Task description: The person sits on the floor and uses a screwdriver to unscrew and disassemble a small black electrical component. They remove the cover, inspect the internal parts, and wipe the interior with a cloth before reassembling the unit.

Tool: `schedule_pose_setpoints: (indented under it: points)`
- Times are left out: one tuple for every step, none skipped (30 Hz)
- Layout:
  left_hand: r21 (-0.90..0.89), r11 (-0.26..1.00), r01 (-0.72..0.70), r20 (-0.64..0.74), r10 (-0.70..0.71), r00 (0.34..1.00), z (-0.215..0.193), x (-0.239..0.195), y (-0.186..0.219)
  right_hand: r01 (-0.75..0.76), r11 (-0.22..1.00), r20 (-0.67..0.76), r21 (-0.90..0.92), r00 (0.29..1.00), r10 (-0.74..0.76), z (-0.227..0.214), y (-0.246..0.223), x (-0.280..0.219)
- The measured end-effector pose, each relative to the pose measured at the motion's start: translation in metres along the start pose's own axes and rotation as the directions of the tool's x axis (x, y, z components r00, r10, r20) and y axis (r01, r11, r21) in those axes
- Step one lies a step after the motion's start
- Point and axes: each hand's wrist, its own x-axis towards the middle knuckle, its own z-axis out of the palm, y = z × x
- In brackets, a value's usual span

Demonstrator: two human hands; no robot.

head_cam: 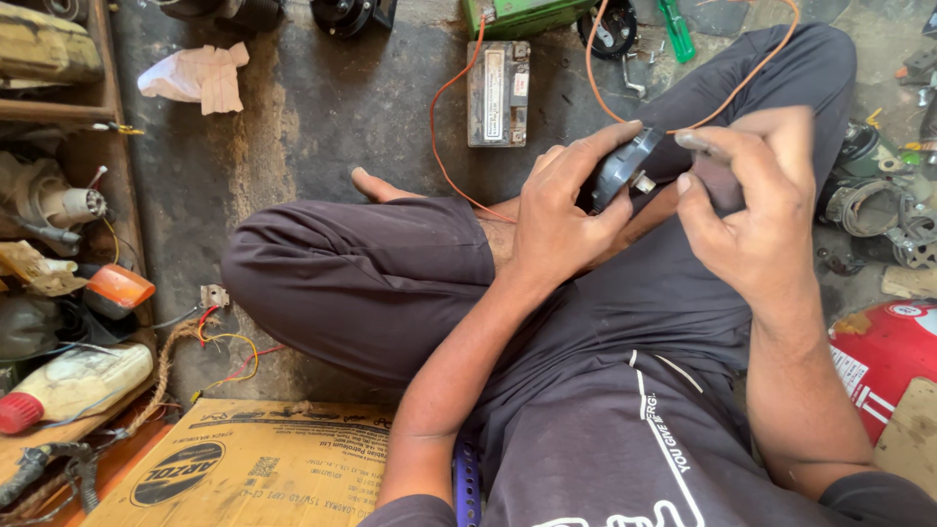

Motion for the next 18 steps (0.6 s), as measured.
schedule_pose_setpoints:
  points:
    - [0.003,0.999,-0.032,-0.015,0.032,0.999,-0.001,0.000,0.001,-0.082,0.994,0.031,0.074,0.996,0.080,0.001,-0.002,0.000]
    - [-0.002,1.000,-0.007,-0.025,0.007,1.000,-0.002,0.000,0.002,-0.166,0.976,0.067,0.144,0.985,0.157,0.003,-0.003,0.000]
    - [-0.008,1.000,0.018,-0.034,-0.018,0.999,-0.002,0.000,0.002,-0.181,0.956,0.066,0.230,0.983,0.170,0.006,-0.003,0.001]
    - [-0.013,0.999,0.043,-0.042,-0.043,0.998,-0.003,0.000,0.002,-0.195,0.929,0.064,0.313,0.981,0.184,0.010,-0.003,0.001]
    - [-0.025,0.999,0.028,-0.054,-0.029,0.998,-0.003,0.000,0.002,-0.207,0.895,0.065,0.395,0.978,0.198,0.012,-0.003,0.000]
    - [-0.038,0.999,0.014,-0.065,-0.016,0.998,-0.004,0.000,0.002,-0.212,0.894,0.055,0.395,0.977,0.207,0.014,-0.002,-0.001]
    - [-0.050,0.999,-0.001,-0.075,-0.003,0.997,-0.004,0.000,0.001,-0.216,0.893,0.045,0.395,0.975,0.216,0.016,-0.002,-0.003]
    - [-0.054,0.999,0.006,-0.074,-0.010,0.997,-0.004,0.000,0.001,-0.220,0.893,0.033,0.393,0.974,0.225,0.016,-0.002,-0.005]
    - [-0.058,0.998,0.014,-0.072,-0.018,0.997,-0.003,0.000,0.001,-0.147,0.931,0.021,0.334,0.989,0.149,0.015,-0.001,-0.006]
    - [-0.060,0.998,0.023,-0.072,-0.027,0.997,-0.004,-0.001,0.001,-0.072,0.958,0.018,0.277,0.997,0.070,0.014,0.000,-0.006]
    - [-0.066,0.997,0.026,-0.067,-0.030,0.997,-0.003,-0.001,0.001,-0.033,0.970,0.017,0.240,0.999,0.030,0.014,0.000,-0.007]
    - [-0.072,0.997,0.028,-0.063,-0.033,0.997,-0.003,-0.001,0.000,0.008,0.979,0.017,0.204,1.000,-0.011,0.014,0.000,-0.007]
    - [-0.078,0.996,0.031,-0.060,-0.036,0.998,-0.003,-0.002,0.000,0.011,0.982,0.014,0.189,1.000,-0.014,0.015,0.000,-0.009]
    - [-0.056,0.998,0.010,-0.063,-0.014,0.998,-0.003,-0.002,-0.001,0.014,0.984,0.011,0.175,1.000,-0.016,0.016,0.000,-0.009]
    - [-0.033,0.999,-0.011,-0.066,0.009,0.998,-0.003,-0.002,-0.001,0.012,0.989,0.027,0.149,0.999,-0.016,0.017,0.000,-0.010]
    - [-0.011,0.999,-0.032,-0.068,0.031,0.997,-0.002,-0.002,-0.002,0.010,0.992,0.043,0.123,0.999,-0.016,0.020,-0.001,-0.011]
    - [-0.004,0.999,-0.038,-0.068,0.038,0.997,-0.002,-0.003,-0.002,0.009,0.995,0.059,0.098,0.998,-0.015,0.021,-0.001,-0.012]
    - [0.002,0.999,-0.044,-0.068,0.044,0.997,-0.002,-0.003,-0.003,0.039,0.995,0.041,0.096,0.998,-0.043,0.023,0.000,-0.013]
